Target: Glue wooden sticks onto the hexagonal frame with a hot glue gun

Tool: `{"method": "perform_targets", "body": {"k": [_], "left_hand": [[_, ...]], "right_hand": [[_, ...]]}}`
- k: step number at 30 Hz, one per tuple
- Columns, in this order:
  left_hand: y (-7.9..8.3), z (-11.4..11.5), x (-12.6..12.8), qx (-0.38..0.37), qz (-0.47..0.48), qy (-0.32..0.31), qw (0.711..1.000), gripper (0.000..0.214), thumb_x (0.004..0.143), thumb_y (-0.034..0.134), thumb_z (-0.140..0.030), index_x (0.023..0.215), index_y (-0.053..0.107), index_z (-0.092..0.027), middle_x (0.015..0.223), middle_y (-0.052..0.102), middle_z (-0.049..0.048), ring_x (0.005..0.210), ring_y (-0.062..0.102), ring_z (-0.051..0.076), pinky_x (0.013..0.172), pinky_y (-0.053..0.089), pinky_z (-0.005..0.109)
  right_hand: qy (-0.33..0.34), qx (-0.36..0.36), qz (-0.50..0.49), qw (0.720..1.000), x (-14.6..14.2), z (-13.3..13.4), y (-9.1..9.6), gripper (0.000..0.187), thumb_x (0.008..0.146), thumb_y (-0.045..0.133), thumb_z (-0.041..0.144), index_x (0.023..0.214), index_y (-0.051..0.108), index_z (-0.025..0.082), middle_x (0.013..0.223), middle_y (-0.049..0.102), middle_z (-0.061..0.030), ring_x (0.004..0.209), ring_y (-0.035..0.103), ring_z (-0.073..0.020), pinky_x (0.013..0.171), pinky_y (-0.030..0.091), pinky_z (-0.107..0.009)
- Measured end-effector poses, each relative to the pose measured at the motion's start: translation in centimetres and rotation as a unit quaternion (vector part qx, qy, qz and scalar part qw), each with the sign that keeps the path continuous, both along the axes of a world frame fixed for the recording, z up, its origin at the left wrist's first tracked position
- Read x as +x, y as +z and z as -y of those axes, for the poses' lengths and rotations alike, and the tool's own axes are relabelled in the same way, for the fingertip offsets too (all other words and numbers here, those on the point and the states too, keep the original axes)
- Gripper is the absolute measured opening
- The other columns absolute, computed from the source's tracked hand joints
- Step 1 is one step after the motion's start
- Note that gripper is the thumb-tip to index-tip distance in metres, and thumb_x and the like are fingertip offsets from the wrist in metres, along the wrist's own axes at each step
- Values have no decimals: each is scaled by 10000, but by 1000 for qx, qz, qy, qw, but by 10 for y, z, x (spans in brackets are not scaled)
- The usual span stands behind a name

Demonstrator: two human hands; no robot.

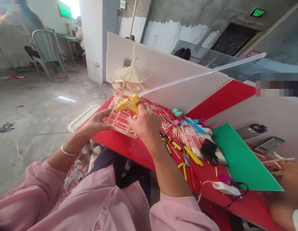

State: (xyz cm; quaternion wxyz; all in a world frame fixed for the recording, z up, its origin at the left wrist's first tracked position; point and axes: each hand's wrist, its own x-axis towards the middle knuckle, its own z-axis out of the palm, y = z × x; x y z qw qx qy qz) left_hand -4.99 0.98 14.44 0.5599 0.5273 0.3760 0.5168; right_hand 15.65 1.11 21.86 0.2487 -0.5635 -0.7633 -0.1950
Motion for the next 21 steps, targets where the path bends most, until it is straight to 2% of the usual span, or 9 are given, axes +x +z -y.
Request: {"method": "perform_targets", "body": {"k": [5,9,15,21], "left_hand": [[2,-1,-3,9,-17,-22,1000,1011,557,859,-130,1484,465,-213,1230,629,113,661,657,111,661,574,282],[-1,-6,-5,8,-9,-21,1000,1031,557,860,-131,1494,450,-257,1179,635,81,704,659,123,670,578,283],[-4,-9,-4,50,2,6,999,960,546,892,-163,1433,526,-191,966,651,41,885,645,181,730,556,261],[-7,-8,-2,45,-19,47,998,894,549,912,-242,1375,578,-175,905,623,11,803,618,146,692,543,259]], "right_hand": [[10,13,-3,1000,3,-1,0,411,773,586,371,1122,639,160,955,689,-105,748,598,-222,581,359,-309],[1,20,-3,1000,11,3,4,396,776,595,376,1096,652,150,958,687,-119,772,600,-233,589,364,-317],[-49,23,-1,999,42,16,4,428,788,602,412,1128,653,157,980,694,-116,799,606,-245,601,363,-318],[-81,19,16,996,65,23,0,405,773,607,396,1098,659,159,960,702,-115,795,609,-252,592,337,-320]]}}
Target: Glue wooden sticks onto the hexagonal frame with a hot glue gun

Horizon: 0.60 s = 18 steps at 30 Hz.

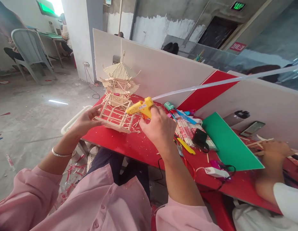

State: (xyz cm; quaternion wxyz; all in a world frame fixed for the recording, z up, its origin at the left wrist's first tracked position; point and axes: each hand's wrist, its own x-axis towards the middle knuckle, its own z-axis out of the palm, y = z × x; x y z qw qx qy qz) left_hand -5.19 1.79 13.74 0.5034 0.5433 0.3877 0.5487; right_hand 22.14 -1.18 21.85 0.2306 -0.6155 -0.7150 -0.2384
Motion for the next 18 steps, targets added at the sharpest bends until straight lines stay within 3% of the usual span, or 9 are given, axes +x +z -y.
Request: {"method": "perform_targets", "body": {"k": [9,18], "left_hand": [[3,2,5,4,-15,34,999,755,545,918,-325,1236,676,-140,844,648,20,802,613,165,706,543,271],[5,4,5,-7,-19,39,999,733,543,916,-334,1213,692,-138,859,668,26,830,620,177,742,537,287]], "right_hand": [[-2,3,0,1000,5,-1,-7,364,773,580,356,1074,652,163,942,694,-107,774,599,-236,586,334,-316],[-13,12,0,1000,5,-3,-11,355,756,567,323,1058,659,160,923,693,-96,752,599,-231,566,317,-311]]}}
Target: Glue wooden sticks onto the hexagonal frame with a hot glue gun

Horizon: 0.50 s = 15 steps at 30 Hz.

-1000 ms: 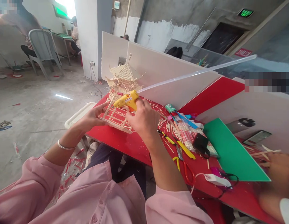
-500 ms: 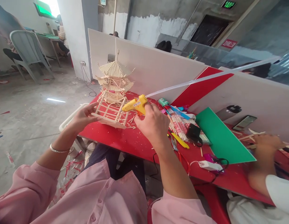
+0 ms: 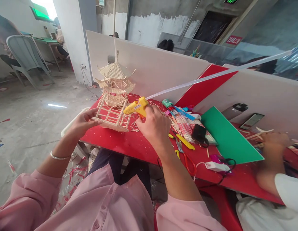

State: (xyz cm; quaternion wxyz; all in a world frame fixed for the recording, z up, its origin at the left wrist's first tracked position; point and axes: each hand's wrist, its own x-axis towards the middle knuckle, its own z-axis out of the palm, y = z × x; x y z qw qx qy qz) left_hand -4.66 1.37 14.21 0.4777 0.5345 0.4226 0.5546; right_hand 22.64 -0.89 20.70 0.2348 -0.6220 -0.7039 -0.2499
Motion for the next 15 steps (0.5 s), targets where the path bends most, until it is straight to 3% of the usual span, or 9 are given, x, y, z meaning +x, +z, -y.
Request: {"method": "perform_targets", "body": {"k": [15], "left_hand": [[-4,-2,-2,4,11,-8,1000,689,553,909,-301,1191,701,-147,852,683,36,808,634,179,707,555,279]], "right_hand": [[9,7,11,1000,-2,0,2,342,768,529,311,1042,663,156,918,695,-112,750,591,-230,560,338,-310]]}}
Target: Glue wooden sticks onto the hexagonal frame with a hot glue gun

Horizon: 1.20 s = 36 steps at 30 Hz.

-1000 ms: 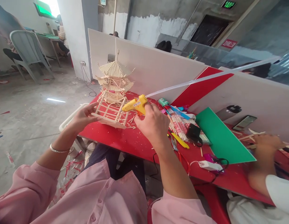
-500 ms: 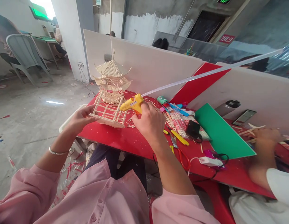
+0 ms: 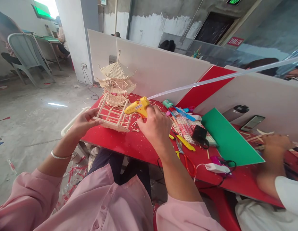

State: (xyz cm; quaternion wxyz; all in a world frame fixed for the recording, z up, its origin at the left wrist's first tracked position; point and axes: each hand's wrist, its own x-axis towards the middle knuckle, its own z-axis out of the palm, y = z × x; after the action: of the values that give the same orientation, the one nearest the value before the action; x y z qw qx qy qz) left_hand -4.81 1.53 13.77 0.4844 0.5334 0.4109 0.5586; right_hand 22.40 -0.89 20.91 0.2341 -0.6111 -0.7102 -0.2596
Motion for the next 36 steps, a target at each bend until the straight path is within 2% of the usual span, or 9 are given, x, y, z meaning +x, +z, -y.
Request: {"method": "perform_targets", "body": {"k": [13,19,36], "left_hand": [[0,0,1,-5,8,-3,1000,688,567,906,-285,1206,697,-145,928,711,59,850,662,191,745,578,296],[1,0,1,-13,-2,3,1000,709,564,910,-282,1224,691,-143,871,705,46,830,665,193,744,584,301],[0,0,1,-2,16,-4,1000,695,562,917,-280,1205,694,-143,900,725,52,806,670,180,726,588,279]], "right_hand": [[10,-7,-3,1000,-1,-4,0,346,768,536,281,1068,651,155,939,695,-112,768,602,-231,581,356,-312],[-2,-13,4,1000,1,-2,1,359,756,546,289,1067,655,148,922,696,-113,753,603,-236,569,334,-316],[11,2,7,1000,1,0,-2,313,766,536,276,1024,657,148,904,692,-103,765,601,-230,567,310,-306]]}}
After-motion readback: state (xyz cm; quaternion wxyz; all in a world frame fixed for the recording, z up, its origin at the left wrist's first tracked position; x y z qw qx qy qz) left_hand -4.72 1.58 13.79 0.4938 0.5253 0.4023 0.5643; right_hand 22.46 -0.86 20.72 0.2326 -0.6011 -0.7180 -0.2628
